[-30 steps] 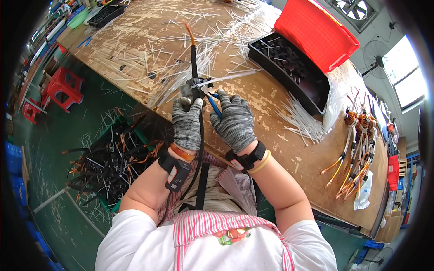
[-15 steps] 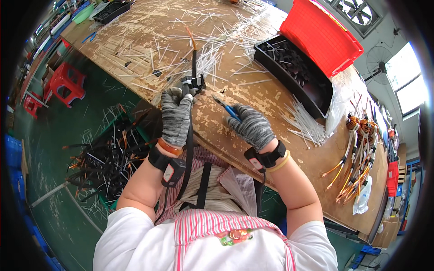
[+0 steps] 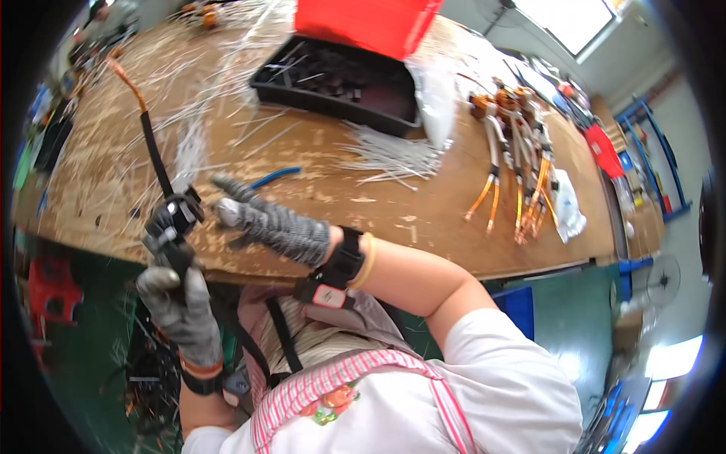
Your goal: Bundling black cables using plastic zip ties and cutting the excess with pliers.
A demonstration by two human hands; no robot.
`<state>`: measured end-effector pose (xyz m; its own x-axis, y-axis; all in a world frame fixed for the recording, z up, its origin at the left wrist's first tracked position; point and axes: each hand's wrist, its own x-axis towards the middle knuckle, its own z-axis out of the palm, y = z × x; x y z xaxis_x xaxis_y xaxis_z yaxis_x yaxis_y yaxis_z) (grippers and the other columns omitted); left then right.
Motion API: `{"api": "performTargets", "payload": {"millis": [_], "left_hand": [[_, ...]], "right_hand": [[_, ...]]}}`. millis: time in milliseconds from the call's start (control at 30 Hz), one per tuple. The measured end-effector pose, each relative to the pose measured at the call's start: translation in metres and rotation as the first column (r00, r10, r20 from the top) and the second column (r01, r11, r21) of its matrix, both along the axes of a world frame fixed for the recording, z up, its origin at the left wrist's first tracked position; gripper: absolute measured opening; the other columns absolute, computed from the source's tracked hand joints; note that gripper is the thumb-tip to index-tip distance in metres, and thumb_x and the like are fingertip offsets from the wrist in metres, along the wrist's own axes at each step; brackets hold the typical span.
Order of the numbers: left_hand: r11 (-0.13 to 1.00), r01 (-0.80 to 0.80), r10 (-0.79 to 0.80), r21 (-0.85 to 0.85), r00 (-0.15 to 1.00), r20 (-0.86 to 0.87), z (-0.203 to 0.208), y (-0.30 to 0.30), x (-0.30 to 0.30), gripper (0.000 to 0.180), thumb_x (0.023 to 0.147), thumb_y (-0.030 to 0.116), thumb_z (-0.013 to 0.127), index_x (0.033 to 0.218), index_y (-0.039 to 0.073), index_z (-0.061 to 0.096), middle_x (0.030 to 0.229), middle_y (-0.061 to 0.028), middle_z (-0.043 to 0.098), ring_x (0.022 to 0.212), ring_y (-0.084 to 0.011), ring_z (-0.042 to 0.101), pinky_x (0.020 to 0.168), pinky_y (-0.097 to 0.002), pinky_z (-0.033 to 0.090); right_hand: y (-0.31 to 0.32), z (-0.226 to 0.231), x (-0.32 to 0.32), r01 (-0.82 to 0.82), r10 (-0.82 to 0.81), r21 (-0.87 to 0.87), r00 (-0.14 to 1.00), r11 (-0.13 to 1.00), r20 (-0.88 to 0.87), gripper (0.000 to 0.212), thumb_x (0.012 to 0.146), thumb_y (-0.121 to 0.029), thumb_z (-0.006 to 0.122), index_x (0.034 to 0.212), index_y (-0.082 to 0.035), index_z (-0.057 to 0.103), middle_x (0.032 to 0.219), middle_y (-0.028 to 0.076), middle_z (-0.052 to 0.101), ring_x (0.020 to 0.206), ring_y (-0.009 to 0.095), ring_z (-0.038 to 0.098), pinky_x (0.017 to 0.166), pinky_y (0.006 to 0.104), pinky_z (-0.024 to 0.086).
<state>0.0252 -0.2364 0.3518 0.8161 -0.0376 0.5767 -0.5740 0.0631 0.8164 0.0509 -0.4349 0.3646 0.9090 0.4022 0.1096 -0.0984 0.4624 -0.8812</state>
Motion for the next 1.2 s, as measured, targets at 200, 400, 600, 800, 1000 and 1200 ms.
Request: {"api": "performTargets", "payload": {"millis": [200, 400, 600, 800, 1000, 1200], "left_hand": [[0.913, 0.33, -0.32, 0.24, 0.944, -0.079, 0.014, -0.005, -0.025, 0.027, 0.088, 0.006, 0.067, 0.108, 0.009, 0.049, 0.109, -0.0077, 0.056, 0.097, -0.0169, 0.056, 0.086, -0.0301, 0.047], [0.847, -0.184, -0.004, 0.498, 0.936, 0.353, 0.045, -0.022, -0.011, 0.047, 0.086, 0.005, 0.067, 0.128, 0.008, 0.047, 0.121, -0.0108, 0.054, 0.105, -0.0219, 0.058, 0.089, -0.0344, 0.05], [0.777, -0.053, -0.265, 0.627, 0.876, 0.402, 0.043, -0.037, -0.006, 0.053, 0.08, -0.001, 0.068, 0.129, 0.003, 0.049, 0.12, -0.0144, 0.058, 0.103, -0.0246, 0.062, 0.09, -0.033, 0.053], [0.903, 0.268, -0.388, -0.335, 0.843, -0.373, 0.049, -0.026, 0.001, 0.036, 0.089, 0.012, 0.064, 0.12, -0.002, 0.055, 0.101, -0.0104, 0.065, 0.084, -0.0146, 0.065, 0.071, -0.0223, 0.054], [0.924, -0.206, 0.162, 0.323, 0.974, 0.158, 0.0, -0.025, 0.037, 0.023, 0.09, 0.007, 0.061, 0.112, 0.003, 0.057, 0.1, -0.007, 0.064, 0.089, -0.0183, 0.063, 0.083, -0.0311, 0.051], [0.824, 0.231, -0.428, -0.518, 0.853, -0.3, -0.057, -0.012, 0.069, 0.03, 0.085, -0.008, 0.062, 0.112, 0.002, 0.052, 0.074, 0.006, 0.042, 0.067, -0.0012, 0.041, 0.073, -0.0171, 0.047]], "right_hand": [[-0.002, 0.007, -0.025, 0.111, -0.072, 0.392, 0.991, 0.913, -0.112, 0.081, 0.094, -0.03, 0.062, 0.151, -0.016, 0.006, 0.113, 0.01, 0.06, 0.106, 0.022, 0.061, 0.094, 0.0397, 0.049], [-0.02, 0.021, -0.054, 0.168, -0.105, 0.456, 0.981, 0.874, -0.161, 0.07, 0.097, -0.023, 0.055, 0.15, -0.016, 0.01, 0.116, 0.011, 0.056, 0.101, 0.02, 0.06, 0.088, 0.0364, 0.052], [-0.019, 0.035, -0.085, 0.124, -0.091, 0.26, 0.986, 0.958, -0.138, 0.071, 0.101, -0.029, 0.053, 0.155, -0.014, 0.011, 0.119, 0.004, 0.052, 0.103, 0.009, 0.053, 0.09, 0.025, 0.047], [-0.036, 0.015, -0.094, 0.255, -0.257, 0.058, 0.966, 0.965, 0.019, 0.059, 0.101, -0.033, 0.051, 0.151, -0.01, 0.028, 0.114, 0.004, 0.061, 0.102, 0.01, 0.056, 0.089, 0.027, 0.047], [-0.058, -0.011, -0.092, 0.351, -0.366, -0.236, 0.93, 0.906, -0.022, 0.042, 0.103, -0.031, 0.048, 0.133, -0.002, 0.05, 0.11, 0.01, 0.066, 0.102, 0.017, 0.061, 0.09, 0.0318, 0.049], [-0.06, -0.051, -0.08, 0.313, -0.351, -0.307, 0.933, 0.899, -0.079, 0.039, 0.103, -0.03, 0.048, 0.126, 0.0, 0.056, 0.106, 0.009, 0.067, 0.096, 0.014, 0.062, 0.086, 0.0281, 0.049]]}}
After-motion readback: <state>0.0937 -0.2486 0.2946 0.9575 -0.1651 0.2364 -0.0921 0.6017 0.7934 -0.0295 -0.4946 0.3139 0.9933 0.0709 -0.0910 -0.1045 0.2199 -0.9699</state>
